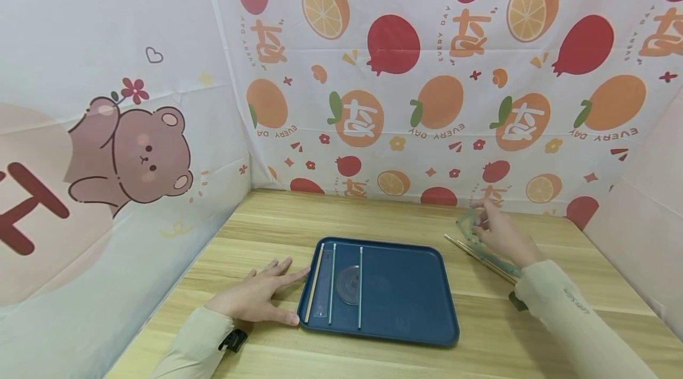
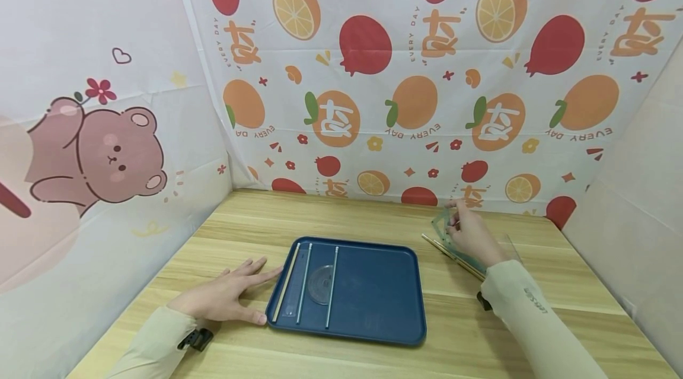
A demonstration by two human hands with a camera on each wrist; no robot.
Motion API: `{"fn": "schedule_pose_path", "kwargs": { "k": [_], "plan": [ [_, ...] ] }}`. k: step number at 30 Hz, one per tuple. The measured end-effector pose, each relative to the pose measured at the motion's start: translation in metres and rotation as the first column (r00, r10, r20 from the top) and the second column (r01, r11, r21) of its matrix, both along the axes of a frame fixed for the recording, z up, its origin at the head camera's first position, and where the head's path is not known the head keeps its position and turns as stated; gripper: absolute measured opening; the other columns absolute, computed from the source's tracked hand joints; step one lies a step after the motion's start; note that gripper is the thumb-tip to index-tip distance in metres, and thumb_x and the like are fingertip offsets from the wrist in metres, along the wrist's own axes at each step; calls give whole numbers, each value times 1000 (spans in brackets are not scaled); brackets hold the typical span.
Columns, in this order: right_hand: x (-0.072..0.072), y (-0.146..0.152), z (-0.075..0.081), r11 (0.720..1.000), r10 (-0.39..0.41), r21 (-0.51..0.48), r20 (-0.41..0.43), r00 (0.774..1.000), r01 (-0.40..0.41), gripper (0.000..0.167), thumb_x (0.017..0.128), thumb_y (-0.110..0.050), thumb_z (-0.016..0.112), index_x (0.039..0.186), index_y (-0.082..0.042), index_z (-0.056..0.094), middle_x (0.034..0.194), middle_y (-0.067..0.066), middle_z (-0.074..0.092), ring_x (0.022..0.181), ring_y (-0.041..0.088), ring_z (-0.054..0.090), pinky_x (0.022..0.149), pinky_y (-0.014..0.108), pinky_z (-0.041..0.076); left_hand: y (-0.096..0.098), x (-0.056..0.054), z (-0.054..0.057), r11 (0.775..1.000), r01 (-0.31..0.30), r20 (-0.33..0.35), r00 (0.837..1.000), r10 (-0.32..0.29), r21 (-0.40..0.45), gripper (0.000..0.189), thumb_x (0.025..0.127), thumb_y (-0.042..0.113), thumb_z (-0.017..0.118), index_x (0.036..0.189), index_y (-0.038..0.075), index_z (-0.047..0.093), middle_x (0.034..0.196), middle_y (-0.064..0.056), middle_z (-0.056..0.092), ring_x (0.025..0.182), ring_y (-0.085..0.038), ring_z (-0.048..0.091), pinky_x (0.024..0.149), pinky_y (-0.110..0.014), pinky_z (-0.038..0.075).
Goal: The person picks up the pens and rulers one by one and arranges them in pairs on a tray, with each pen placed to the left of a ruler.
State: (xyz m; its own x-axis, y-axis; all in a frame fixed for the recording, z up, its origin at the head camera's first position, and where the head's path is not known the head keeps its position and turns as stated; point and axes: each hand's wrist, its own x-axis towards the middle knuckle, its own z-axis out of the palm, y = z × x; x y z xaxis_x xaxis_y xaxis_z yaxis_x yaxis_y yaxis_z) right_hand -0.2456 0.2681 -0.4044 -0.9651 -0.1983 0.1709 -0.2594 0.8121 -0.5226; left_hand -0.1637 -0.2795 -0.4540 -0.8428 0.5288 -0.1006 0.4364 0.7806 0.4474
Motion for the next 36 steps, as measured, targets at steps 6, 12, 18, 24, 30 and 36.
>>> {"fn": "schedule_pose_path", "kwargs": {
  "k": [6, 12, 18, 24, 30, 36],
  "plan": [
    [2, -3, -2, 999, 5, -53, 0, 1000, -5, 53, 103, 0, 62, 151, -1, 40, 104, 12, 60, 99, 27, 67, 72, 28, 57, 0, -1, 0, 1000, -3, 8, 1000, 3, -1, 102, 83, 67, 83, 167, 30, 40, 174, -32, 24, 159, -63, 18, 112, -93, 15],
    [3, -6, -4, 993, -16, -114, -7, 1000, 15, 58, 103, 0, 63, 156, -1, 38, 106, 14, 59, 101, 28, 68, 75, 32, 62, -1, -1, -1, 1000, -6, 12, 1000, 6, 4, 102, 83, 66, 84, 167, 31, 40, 174, -32, 24, 159, -64, 18, 111, -93, 15],
    [5, -9, -7, 986, -16, -165, -20, 1000, 13, 58, 101, 3, 65, 153, 1, 40, 103, 15, 59, 95, 27, 69, 73, 29, 64, -1, -1, -2, 1000, -4, 5, 1000, 4, 1, 102, 83, 67, 83, 168, 31, 40, 174, -32, 24, 159, -64, 18, 111, -93, 15],
    [6, -11, -11, 982, -7, -191, -34, 999, 0, 57, 100, 4, 68, 150, 2, 42, 103, 17, 61, 91, 28, 70, 71, 31, 65, 0, -1, -2, 1000, -5, 3, 1000, 5, 1, 102, 83, 66, 84, 168, 31, 40, 174, -32, 24, 158, -64, 18, 111, -93, 15],
    [7, -12, -11, 959, 12, -282, 11, 1000, -8, 59, 102, 2, 67, 153, 2, 39, 106, 18, 60, 94, 34, 73, 78, 44, 68, 0, 0, 0, 1000, -6, 11, 1000, 6, 8, 102, 82, 68, 83, 167, 29, 41, 174, -33, 24, 159, -64, 18, 113, -93, 14],
    [11, -17, -7, 940, 30, -341, 50, 998, -11, 61, 104, -1, 66, 156, 2, 35, 108, 18, 60, 92, 26, 72, 82, 44, 68, 0, 0, 0, 1000, -6, 5, 1000, 6, 6, 102, 82, 66, 84, 167, 29, 41, 173, -33, 24, 158, -64, 18, 112, -93, 15]
  ]
}}
